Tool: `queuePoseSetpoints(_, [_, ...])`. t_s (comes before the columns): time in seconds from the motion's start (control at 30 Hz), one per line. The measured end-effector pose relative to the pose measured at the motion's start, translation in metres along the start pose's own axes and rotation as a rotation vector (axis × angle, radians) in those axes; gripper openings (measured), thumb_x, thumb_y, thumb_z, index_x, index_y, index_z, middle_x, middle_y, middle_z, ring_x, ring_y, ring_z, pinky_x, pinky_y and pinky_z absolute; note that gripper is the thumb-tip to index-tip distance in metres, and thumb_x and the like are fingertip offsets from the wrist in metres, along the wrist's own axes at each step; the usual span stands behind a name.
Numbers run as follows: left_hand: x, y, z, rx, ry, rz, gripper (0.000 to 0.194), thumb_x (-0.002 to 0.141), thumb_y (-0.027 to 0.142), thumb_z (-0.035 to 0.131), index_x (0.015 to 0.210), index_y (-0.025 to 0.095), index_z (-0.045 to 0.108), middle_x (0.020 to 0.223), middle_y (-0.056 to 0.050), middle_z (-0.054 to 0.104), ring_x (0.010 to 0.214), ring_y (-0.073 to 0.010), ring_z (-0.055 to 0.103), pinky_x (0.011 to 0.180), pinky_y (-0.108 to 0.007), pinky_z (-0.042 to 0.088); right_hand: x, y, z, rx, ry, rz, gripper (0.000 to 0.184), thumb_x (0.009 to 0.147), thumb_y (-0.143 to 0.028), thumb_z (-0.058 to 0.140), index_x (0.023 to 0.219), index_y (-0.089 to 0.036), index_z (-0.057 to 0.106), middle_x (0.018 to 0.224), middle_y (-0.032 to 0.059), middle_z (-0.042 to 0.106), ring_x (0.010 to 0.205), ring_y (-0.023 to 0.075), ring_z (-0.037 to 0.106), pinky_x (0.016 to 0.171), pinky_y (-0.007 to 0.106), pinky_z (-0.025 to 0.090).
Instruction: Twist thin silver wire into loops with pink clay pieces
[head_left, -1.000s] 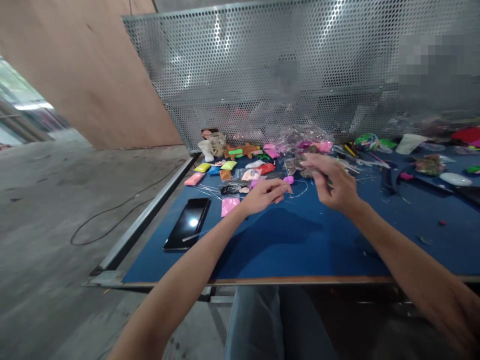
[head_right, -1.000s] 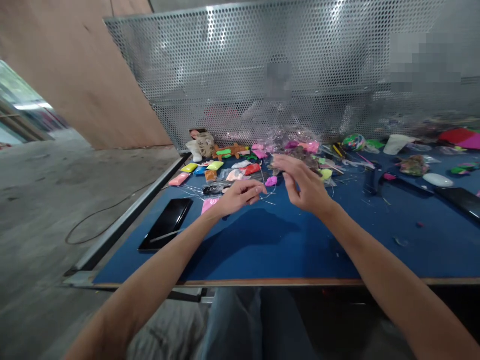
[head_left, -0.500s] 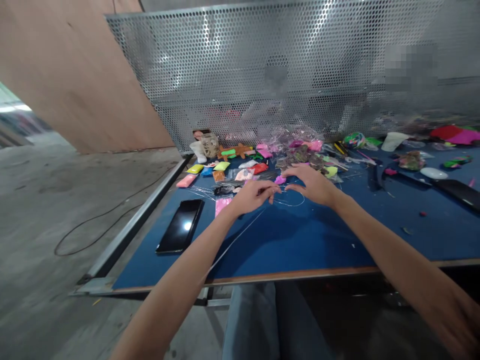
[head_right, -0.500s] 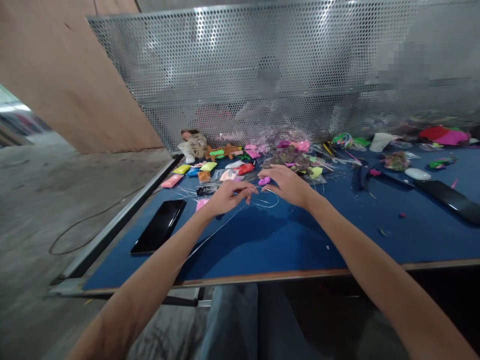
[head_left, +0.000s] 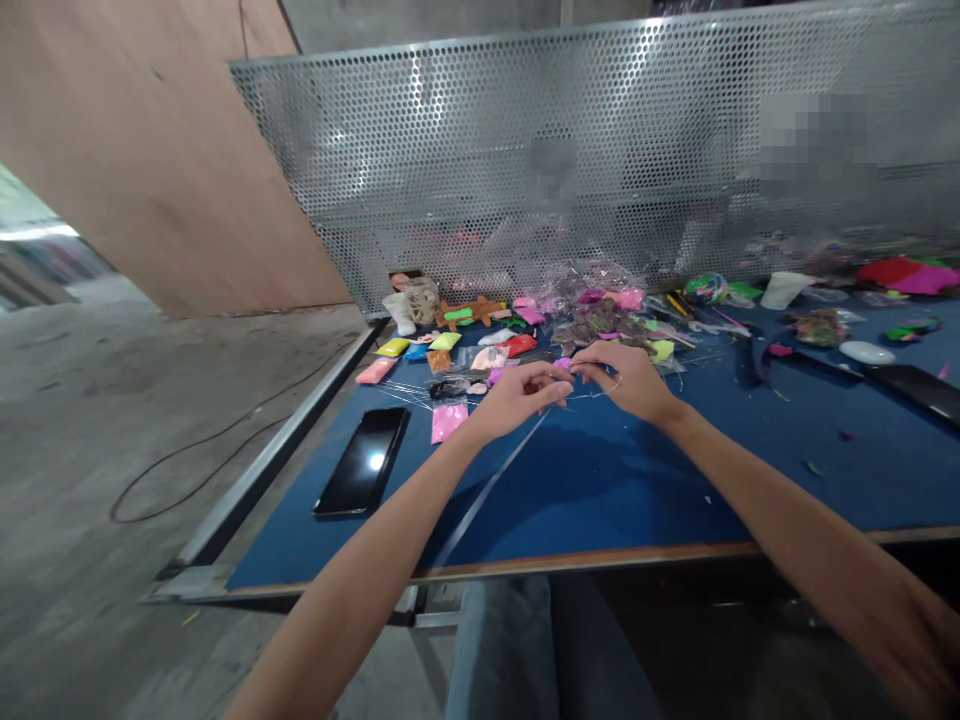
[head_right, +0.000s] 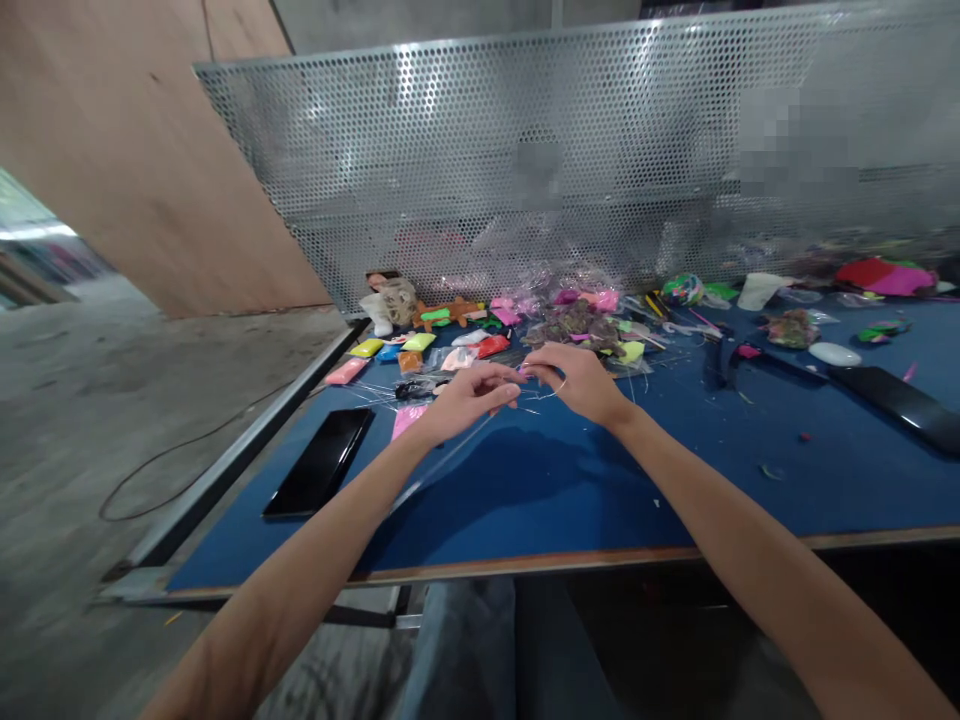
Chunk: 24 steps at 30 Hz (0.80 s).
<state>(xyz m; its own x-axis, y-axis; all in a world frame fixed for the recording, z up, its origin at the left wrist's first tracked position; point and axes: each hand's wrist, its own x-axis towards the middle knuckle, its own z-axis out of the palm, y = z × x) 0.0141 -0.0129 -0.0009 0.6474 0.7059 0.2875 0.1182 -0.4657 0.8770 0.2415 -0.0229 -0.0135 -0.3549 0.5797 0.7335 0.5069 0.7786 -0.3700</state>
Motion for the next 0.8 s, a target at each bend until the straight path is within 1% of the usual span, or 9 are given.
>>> queuePoseSetpoints(0.07, [0.0,0.0,0.002,0.029,0.012,0.009,0.039,0.091,0.049,0.064,0.107,0.014,0.069,0.078,-0.003,0.07,0.061,-0.0097,0.056,0.057,-0.02,0.042,0.0,0.0,-0.001,0.017,-0.036,-0.023,0.02,0.102,-0.032,0.052,0.1,-0.025,0.071,0.081,0.0012,0.065,0.071,0.0157,0.061,0.074,0.031,0.05])
queuePoseSetpoints(0.13, [0.001,0.0,0.003,0.074,0.022,0.038,0.036,0.095,0.049,0.059,0.098,0.014,0.069,0.079,-0.004,0.071,0.058,-0.009,0.055,0.056,-0.02,0.043,0.001,-0.001,-0.002,0.047,-0.077,-0.019,0.021,0.102,-0.032,0.051,0.102,-0.025,0.07,0.081,0.0011,0.063,0.071,0.0151,0.059,0.074,0.031,0.05])
queuePoseSetpoints(0.2, [0.001,-0.001,0.003,0.152,0.042,0.069,0.038,0.099,0.047,0.051,0.091,0.014,0.068,0.08,-0.004,0.072,0.054,-0.0084,0.053,0.056,-0.021,0.042,0.002,0.0,0.0,0.062,-0.112,0.0,0.019,0.101,-0.031,0.052,0.105,-0.025,0.07,0.087,0.0025,0.064,0.075,0.0159,0.06,0.076,0.032,0.05])
queuePoseSetpoints(0.27, [0.001,-0.003,0.002,0.287,0.11,0.097,0.037,0.101,0.043,0.048,0.09,0.016,0.069,0.078,-0.002,0.073,0.054,-0.0091,0.054,0.058,-0.022,0.042,0.003,0.003,0.002,0.06,-0.145,0.033,0.019,0.099,-0.03,0.055,0.108,-0.024,0.07,0.094,0.0049,0.066,0.082,0.0176,0.061,0.077,0.033,0.05])
queuePoseSetpoints(0.4, [0.001,-0.009,0.0,0.597,0.347,0.113,0.028,0.101,0.035,0.05,0.099,0.022,0.074,0.073,0.001,0.073,0.065,-0.013,0.063,0.067,-0.024,0.043,0.001,0.011,0.011,0.12,-0.179,0.267,0.019,0.095,-0.033,0.06,0.101,-0.022,0.073,0.091,0.0062,0.071,0.078,0.0192,0.064,0.073,0.034,0.052])
queuePoseSetpoints(0.5, [0.001,-0.013,-0.002,0.652,0.44,0.106,0.029,0.101,0.036,0.049,0.102,0.022,0.075,0.072,0.001,0.074,0.065,-0.0138,0.064,0.067,-0.025,0.043,-0.002,0.012,0.016,0.201,-0.192,0.405,0.023,0.093,-0.04,0.062,0.102,-0.022,0.073,0.089,0.0056,0.073,0.075,0.02,0.066,0.071,0.035,0.054])
queuePoseSetpoints(0.63, [0.002,-0.015,-0.003,0.63,0.468,0.103,0.032,0.102,0.038,0.048,0.106,0.021,0.075,0.068,0.001,0.072,0.063,-0.0139,0.064,0.066,-0.024,0.044,-0.003,0.005,0.017,0.171,-0.25,0.404,0.034,0.094,-0.043,0.061,0.122,-0.025,0.068,0.104,0.0083,0.075,0.083,0.0227,0.07,0.078,0.04,0.055])
queuePoseSetpoints(0.73, [0.002,-0.015,-0.001,0.634,0.495,0.126,0.031,0.102,0.036,0.049,0.111,0.022,0.075,0.068,0.001,0.073,0.063,-0.0135,0.065,0.067,-0.024,0.045,-0.002,0.002,0.014,0.091,-0.34,0.379,0.034,0.099,-0.043,0.053,0.126,-0.028,0.067,0.107,0.0078,0.076,0.089,0.0255,0.071,0.085,0.044,0.055])
queuePoseSetpoints(0.8, [0.001,-0.014,0.001,0.647,0.514,0.157,0.03,0.102,0.035,0.049,0.11,0.023,0.075,0.068,0.002,0.073,0.063,-0.0129,0.065,0.067,-0.024,0.045,-0.001,0.001,0.012,0.001,-0.347,0.334,0.036,0.098,-0.045,0.053,0.127,-0.028,0.067,0.114,0.0081,0.075,0.1,0.0285,0.07,0.092,0.048,0.052])
